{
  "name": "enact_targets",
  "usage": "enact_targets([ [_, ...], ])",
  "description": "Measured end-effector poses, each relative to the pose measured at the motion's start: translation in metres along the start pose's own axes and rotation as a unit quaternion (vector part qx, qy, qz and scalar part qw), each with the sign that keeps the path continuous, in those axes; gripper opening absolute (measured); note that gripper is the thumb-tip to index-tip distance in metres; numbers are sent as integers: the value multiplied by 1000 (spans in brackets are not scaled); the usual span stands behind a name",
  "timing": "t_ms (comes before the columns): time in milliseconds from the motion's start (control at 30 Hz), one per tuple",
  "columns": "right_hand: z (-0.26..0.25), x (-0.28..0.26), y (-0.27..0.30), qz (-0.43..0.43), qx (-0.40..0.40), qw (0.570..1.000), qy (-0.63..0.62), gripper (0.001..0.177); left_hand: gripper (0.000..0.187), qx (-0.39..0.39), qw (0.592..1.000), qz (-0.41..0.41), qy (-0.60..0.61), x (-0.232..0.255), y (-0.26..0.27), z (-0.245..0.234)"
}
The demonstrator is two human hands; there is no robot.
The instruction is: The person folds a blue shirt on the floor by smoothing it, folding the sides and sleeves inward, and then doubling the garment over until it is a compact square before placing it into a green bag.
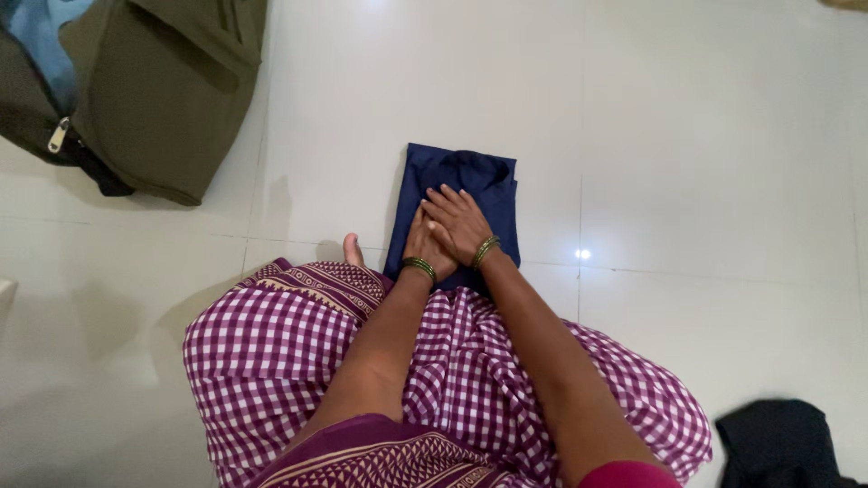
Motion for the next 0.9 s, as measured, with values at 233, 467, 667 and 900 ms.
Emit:
enact_targets([
  [233, -7, 45, -39, -72, -46, 994, 72, 56, 78, -45, 999, -8, 24, 1, -2, -2],
  [467, -23, 56, -45, -17, -33, 993, 111, 56, 85, 5, 1000, 1, 11, 2, -3, -2],
  [667, -41, 72, -50, 78, 35, 964, -252, 54, 86, -10, 1000, -10, 27, 3, -3, -7],
  [900, 23, 2, 4, 153, 242, 927, -242, 54, 79, -49, 995, 5, -88, -8, -13, 19],
])
Point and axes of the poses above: each hand's wrist, its own y-axis away from the middle knuckle, its own z-axis out of the palm, x = y × z, the point moved 2 cm from there along -y, towards the middle knuckle, and after that the axes turned 7 degrees about -x, right-handed, at the moved point
